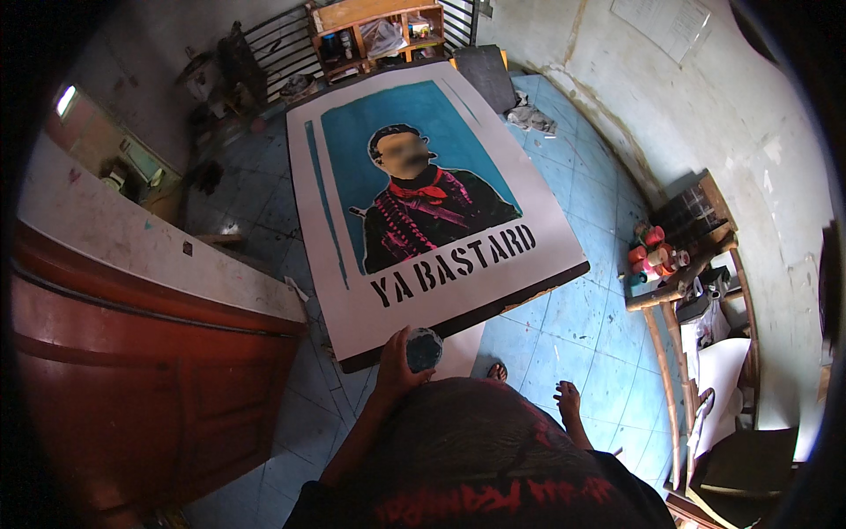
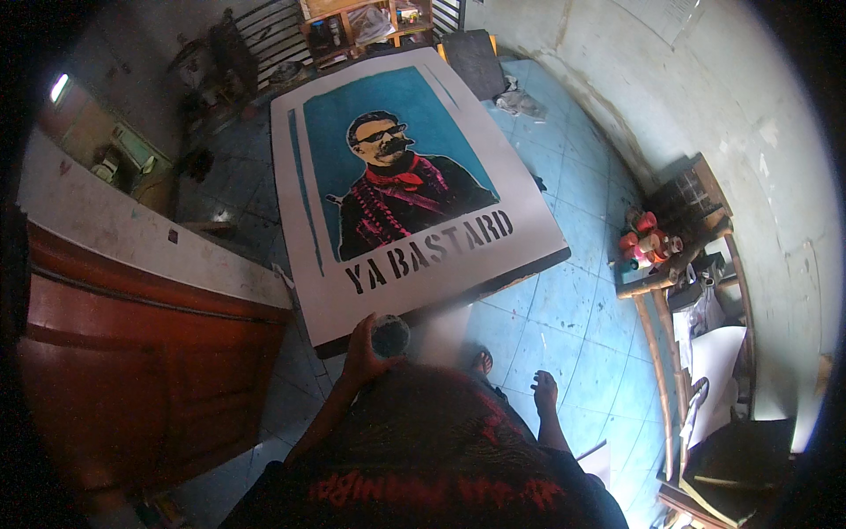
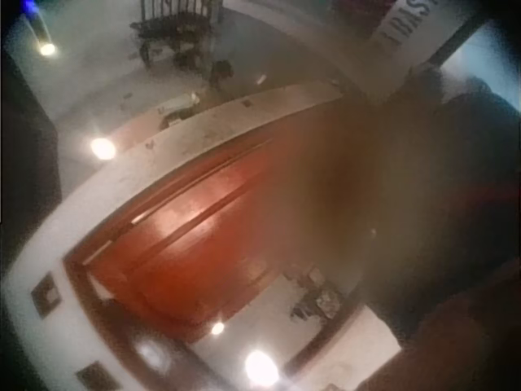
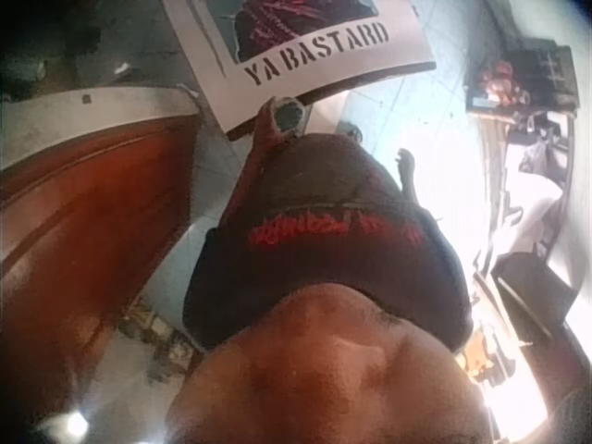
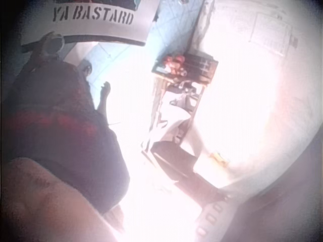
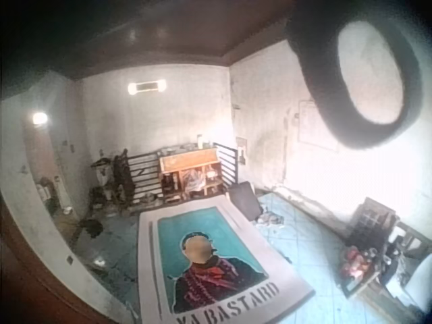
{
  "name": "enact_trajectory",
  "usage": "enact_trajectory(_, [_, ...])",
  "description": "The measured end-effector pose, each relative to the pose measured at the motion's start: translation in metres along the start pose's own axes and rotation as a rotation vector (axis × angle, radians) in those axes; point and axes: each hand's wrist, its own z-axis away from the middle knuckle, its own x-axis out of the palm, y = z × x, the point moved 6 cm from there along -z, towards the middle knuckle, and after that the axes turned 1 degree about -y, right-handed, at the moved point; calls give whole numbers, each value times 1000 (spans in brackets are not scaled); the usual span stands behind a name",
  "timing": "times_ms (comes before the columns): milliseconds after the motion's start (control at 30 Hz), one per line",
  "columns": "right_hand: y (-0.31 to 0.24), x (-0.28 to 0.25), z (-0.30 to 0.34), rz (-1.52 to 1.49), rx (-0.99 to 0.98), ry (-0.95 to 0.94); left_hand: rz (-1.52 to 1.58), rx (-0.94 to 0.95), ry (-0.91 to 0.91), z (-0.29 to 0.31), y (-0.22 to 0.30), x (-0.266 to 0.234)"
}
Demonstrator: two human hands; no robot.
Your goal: The person paints a large poster featuring a stylized portrait and text using a small brush and a container of teal paint. They apply paint to the background and details around the figure, occasionally stepping back to view the work from a distance.
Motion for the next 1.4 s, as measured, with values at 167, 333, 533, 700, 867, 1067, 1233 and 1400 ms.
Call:
enact_trajectory(167, [3, 0, -1, -26, 5, 3, -7, 1, -5, -1, -2, 1])
enact_trajectory(333, [8, 0, 1, -62, 40, 5, -5, 5, -13, -2, -2, 2])
enact_trajectory(533, [8, -4, 5, -1, 25, 20, 0, 41, 22, -4, 1, 1])
enact_trajectory(700, [5, -2, 6, 1, 30, 21, 5, 49, 75, -4, 1, -2])
enact_trajectory(867, [2, -2, 6, 13, 26, 14, 27, 32, 70, -3, 1, -4])
enact_trajectory(1067, [0, 0, 2, 29, -2, -20, 23, 34, 84, 3, -4, -4])
enact_trajectory(1233, [0, -1, -2, 25, -15, -35, 24, 0, 65, 5, -2, -6])
enact_trajectory(1400, [-8, 2, -5, 67, -15, -34, 16, -8, 82, 9, -2, -11])
